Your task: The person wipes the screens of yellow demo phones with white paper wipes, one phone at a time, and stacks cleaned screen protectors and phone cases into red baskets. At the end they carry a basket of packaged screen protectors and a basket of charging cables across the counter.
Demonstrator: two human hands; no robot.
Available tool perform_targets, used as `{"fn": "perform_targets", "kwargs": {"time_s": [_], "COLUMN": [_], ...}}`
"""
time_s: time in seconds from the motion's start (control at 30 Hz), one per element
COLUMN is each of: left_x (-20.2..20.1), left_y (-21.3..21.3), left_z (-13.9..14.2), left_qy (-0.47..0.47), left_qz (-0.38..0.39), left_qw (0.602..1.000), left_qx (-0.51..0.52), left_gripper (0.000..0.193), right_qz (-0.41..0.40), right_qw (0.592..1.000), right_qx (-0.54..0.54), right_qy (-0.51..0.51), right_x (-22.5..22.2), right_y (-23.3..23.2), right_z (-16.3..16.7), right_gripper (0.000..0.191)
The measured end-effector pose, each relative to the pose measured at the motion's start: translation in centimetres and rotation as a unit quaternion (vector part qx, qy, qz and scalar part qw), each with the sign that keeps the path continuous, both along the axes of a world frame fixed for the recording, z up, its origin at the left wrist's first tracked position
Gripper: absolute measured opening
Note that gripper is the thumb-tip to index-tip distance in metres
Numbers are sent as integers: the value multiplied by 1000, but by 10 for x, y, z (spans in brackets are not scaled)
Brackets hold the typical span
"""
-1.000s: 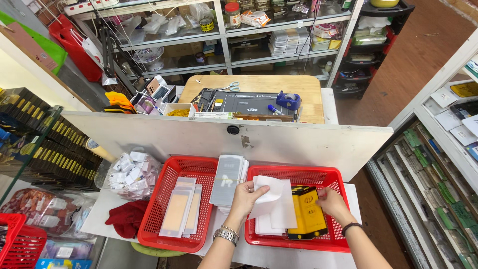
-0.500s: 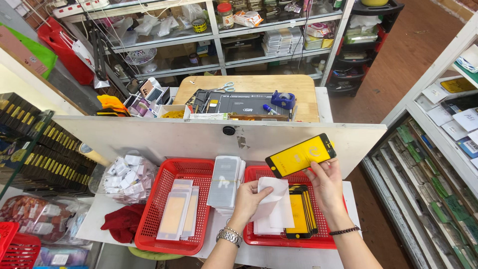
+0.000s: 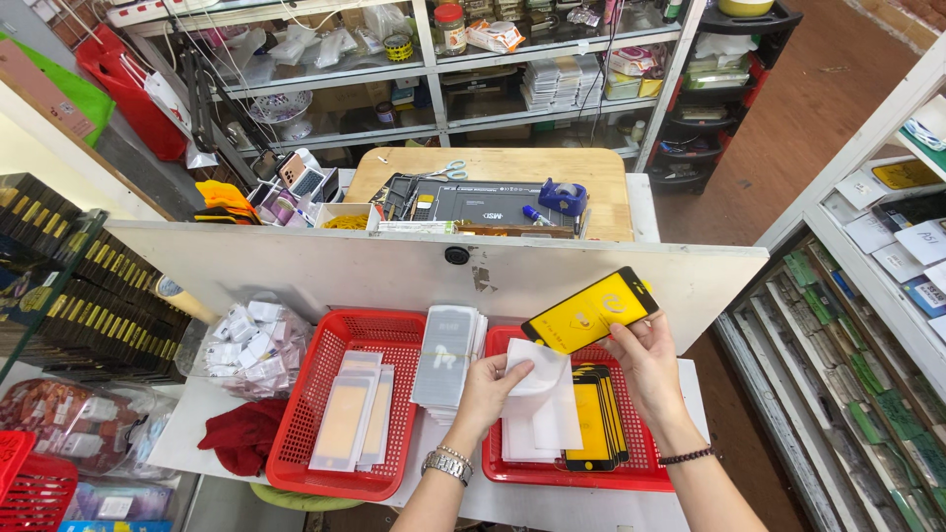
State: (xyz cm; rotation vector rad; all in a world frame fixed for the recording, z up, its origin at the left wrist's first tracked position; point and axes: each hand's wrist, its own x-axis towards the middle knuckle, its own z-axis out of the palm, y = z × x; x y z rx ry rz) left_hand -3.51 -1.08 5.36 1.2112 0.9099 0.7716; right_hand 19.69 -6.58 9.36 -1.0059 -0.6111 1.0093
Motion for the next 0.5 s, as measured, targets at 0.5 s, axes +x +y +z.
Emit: {"fn": "perform_targets", "kwargs": {"time_s": [0.5], "left_x": [-4], "left_y": [7], "left_z": [21], "left_qy": [-30], "left_qz": [-95], "left_qw": [990], "left_qx": [-101], "left_gripper": [36], "right_qz": [205], "right_qw": [907], "right_qx": [-84], "right_qy": [-359], "right_x": [-6], "right_y": [49], "right_z": [63], "right_gripper": [38]}}
